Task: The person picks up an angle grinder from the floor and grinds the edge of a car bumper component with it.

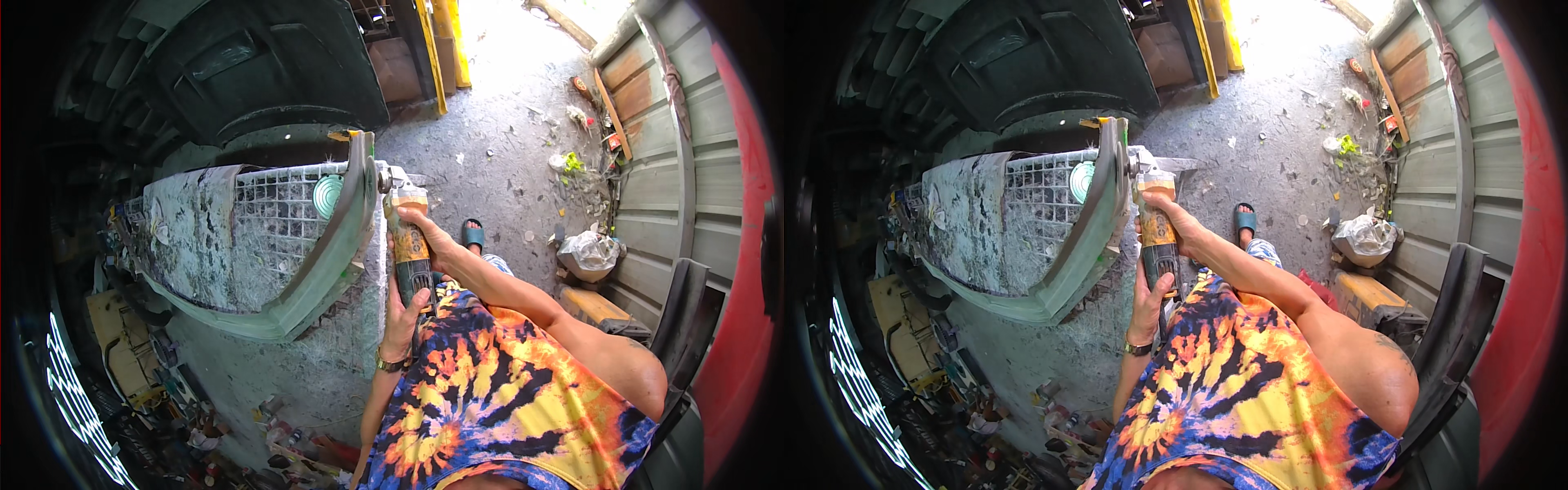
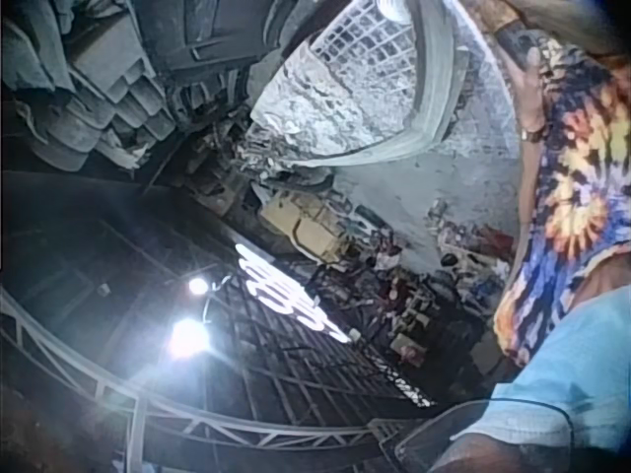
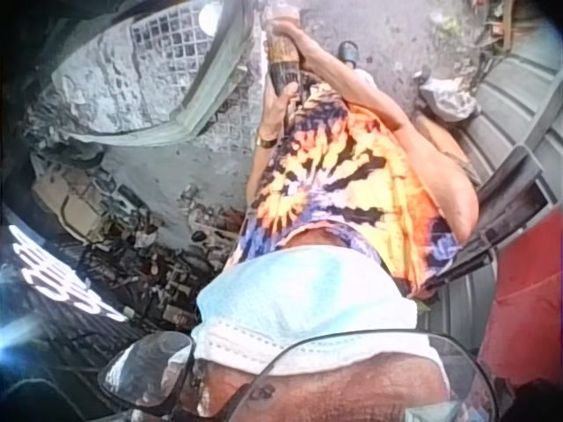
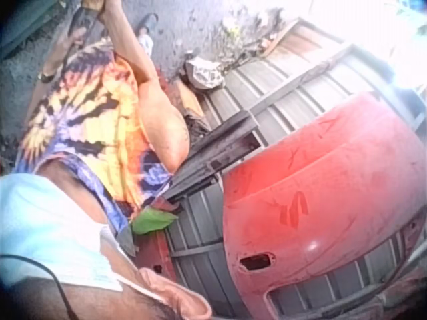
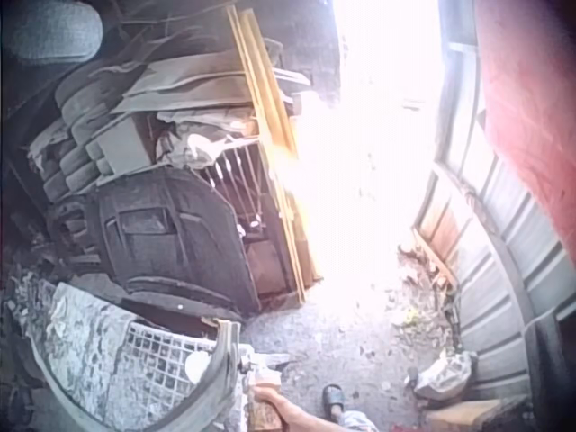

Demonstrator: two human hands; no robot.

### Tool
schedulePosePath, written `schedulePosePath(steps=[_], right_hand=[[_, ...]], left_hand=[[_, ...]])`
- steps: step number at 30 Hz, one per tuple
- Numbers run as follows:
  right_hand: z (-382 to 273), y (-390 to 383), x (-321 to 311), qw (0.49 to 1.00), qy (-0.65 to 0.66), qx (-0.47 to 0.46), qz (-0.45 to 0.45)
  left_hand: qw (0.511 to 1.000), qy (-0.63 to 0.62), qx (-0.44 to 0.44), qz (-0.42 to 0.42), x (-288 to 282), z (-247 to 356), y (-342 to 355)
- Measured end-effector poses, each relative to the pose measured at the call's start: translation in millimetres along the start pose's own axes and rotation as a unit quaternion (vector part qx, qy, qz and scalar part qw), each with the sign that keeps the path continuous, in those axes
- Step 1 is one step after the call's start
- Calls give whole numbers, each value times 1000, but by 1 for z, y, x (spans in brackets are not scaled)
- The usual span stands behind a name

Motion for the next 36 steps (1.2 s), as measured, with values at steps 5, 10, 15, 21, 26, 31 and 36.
schedulePosePath(steps=[5, 10, 15, 21, 26, 31, 36], right_hand=[[-2, 3, 1, 1000, 3, 11, 13], [-4, 8, -1, 1000, 9, -1, 5], [-8, -1, -4, 999, 30, -18, -1], [-26, -8, -39, 993, 109, -48, -1], [-22, -7, -46, 987, 154, -44, -15], [-22, -7, -44, 989, 137, -55, 12], [-21, -5, -26, 992, 120, -35, -4]], left_hand=[[1000, 5, -3, -9, -3, -7, 7], [1000, 12, -9, -20, -2, -6, 7], [997, 41, 17, -59, -10, -5, 17], [773, 476, 388, 163, -42, 80, 64], [656, 591, 404, 237, -53, 99, 130], [603, 629, 408, 273, -50, 109, 162], [602, 609, 429, 290, -38, 132, 184]])
Point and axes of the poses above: each hand's wrist, its own y-axis towards the middle knuckle, its own x-axis out of the palm, z = x × y, the point moved 6 cm from there along y, towards the middle knuckle, and after that the axes turned 13 degrees about z, right-handed, at the moved point
